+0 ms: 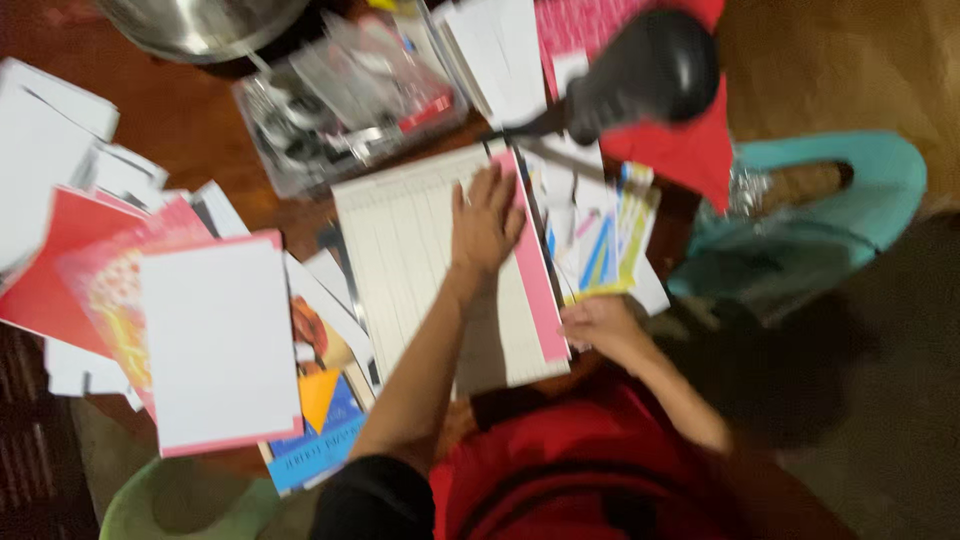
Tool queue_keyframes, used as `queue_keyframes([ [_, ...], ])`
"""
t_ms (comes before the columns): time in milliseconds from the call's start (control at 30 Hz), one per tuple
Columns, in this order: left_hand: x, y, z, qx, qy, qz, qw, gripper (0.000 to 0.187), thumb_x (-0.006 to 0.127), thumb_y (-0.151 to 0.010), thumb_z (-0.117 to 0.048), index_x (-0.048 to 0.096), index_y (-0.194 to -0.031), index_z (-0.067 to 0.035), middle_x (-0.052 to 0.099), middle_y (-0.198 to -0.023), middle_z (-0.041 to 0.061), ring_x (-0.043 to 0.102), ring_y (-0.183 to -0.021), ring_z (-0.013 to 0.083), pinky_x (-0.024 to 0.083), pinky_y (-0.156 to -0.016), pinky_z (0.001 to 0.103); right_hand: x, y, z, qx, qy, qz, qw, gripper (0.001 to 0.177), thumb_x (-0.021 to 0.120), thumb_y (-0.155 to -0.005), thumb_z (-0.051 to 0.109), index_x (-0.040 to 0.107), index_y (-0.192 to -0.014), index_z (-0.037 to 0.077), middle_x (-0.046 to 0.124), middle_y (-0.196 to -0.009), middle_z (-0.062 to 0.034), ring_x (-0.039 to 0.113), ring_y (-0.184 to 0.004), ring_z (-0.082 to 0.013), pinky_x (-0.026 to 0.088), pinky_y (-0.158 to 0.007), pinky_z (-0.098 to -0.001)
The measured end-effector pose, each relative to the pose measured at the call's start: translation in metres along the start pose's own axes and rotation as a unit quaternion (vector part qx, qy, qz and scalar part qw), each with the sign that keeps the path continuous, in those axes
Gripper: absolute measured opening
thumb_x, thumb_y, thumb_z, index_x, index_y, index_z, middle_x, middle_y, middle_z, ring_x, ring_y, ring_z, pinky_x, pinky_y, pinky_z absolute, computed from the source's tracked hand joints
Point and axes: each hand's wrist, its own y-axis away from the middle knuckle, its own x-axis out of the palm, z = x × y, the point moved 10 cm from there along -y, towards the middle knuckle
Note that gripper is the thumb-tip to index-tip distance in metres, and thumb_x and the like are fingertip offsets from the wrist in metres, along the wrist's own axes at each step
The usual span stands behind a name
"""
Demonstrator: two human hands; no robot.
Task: The person cuts a pink strip of paper using a paper trimmer and folds it by hand. They then align the folded strip along the edge of a white sheet of paper and pick up a yellow triangular paper piece from the table.
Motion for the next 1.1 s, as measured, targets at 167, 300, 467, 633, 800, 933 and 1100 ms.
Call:
queue_keyframes([
  [167,-0.007,-0.001,-0.003,0.008,-0.009,0.004,1.000,0.056,0.059,-0.098,-0.033,0.052,-0.148,-0.009,0.040,-0.161,0.014,0.032,-0.152,0.0346,0.016,-0.124,0.060,0.001,0.020,0.010,0.008,-0.014,0.009,1.000,0.025,0.078,-0.083,0.005,0.074,-0.105,-0.006,0.078,-0.090,-0.0136,0.072,-0.073,-0.0166,0.058,-0.066,-0.0282],
  [300,-0.009,-0.002,-0.006,0.014,-0.020,0.010,1.000,0.057,0.058,-0.100,-0.035,0.050,-0.150,-0.009,0.039,-0.161,0.014,0.031,-0.151,0.0350,0.016,-0.124,0.060,0.003,0.025,0.022,-0.020,-0.004,0.004,1.000,0.024,0.077,-0.083,0.003,0.074,-0.105,-0.006,0.078,-0.089,-0.0133,0.072,-0.073,-0.0160,0.059,-0.067,-0.0280],
  [467,-0.007,-0.002,-0.005,0.010,-0.019,0.017,1.000,0.057,0.057,-0.100,-0.036,0.049,-0.150,-0.010,0.038,-0.162,0.014,0.030,-0.152,0.0340,0.015,-0.124,0.059,0.005,0.028,0.027,-0.032,-0.001,0.013,0.999,0.022,0.077,-0.084,0.004,0.075,-0.105,-0.005,0.078,-0.087,-0.0119,0.071,-0.072,-0.0148,0.058,-0.067,-0.0264],
  [633,-0.002,-0.005,-0.002,0.008,-0.033,0.030,0.999,0.057,0.058,-0.100,-0.035,0.048,-0.151,-0.011,0.036,-0.162,0.013,0.029,-0.152,0.0334,0.014,-0.124,0.058,0.003,0.032,0.032,-0.022,0.025,-0.005,0.999,0.021,0.077,-0.083,0.003,0.075,-0.103,-0.004,0.079,-0.086,-0.0114,0.070,-0.071,-0.0139,0.058,-0.066,-0.0265],
  [800,0.000,-0.007,0.002,-0.003,-0.034,0.056,0.998,0.061,0.058,-0.097,-0.035,0.046,-0.152,-0.013,0.036,-0.162,0.012,0.028,-0.152,0.0322,0.014,-0.124,0.057,0.004,0.026,0.020,-0.040,0.005,-0.008,0.999,0.020,0.078,-0.084,0.003,0.075,-0.102,-0.004,0.078,-0.086,-0.0111,0.070,-0.070,-0.0131,0.057,-0.065,-0.0257],
  [933,0.001,-0.008,0.006,0.000,-0.029,0.071,0.997,0.067,0.061,-0.093,-0.033,0.045,-0.153,-0.011,0.036,-0.163,0.013,0.030,-0.151,0.0322,0.017,-0.122,0.058,0.002,0.010,-0.008,-0.065,-0.017,0.003,0.998,0.019,0.076,-0.083,0.000,0.075,-0.102,-0.005,0.077,-0.083,-0.0119,0.068,-0.067,-0.0139,0.056,-0.062,-0.0259],
  [1100,0.013,-0.015,0.016,-0.002,-0.067,0.101,0.993,0.073,0.066,-0.087,-0.036,0.044,-0.152,-0.012,0.037,-0.161,0.012,0.031,-0.151,0.0316,0.022,-0.120,0.059,-0.002,-0.006,-0.026,-0.027,0.014,-0.009,1.000,0.026,0.078,-0.078,-0.001,0.074,-0.103,-0.006,0.076,-0.079,-0.0082,0.067,-0.063,-0.0159,0.055,-0.057,-0.0302],
])
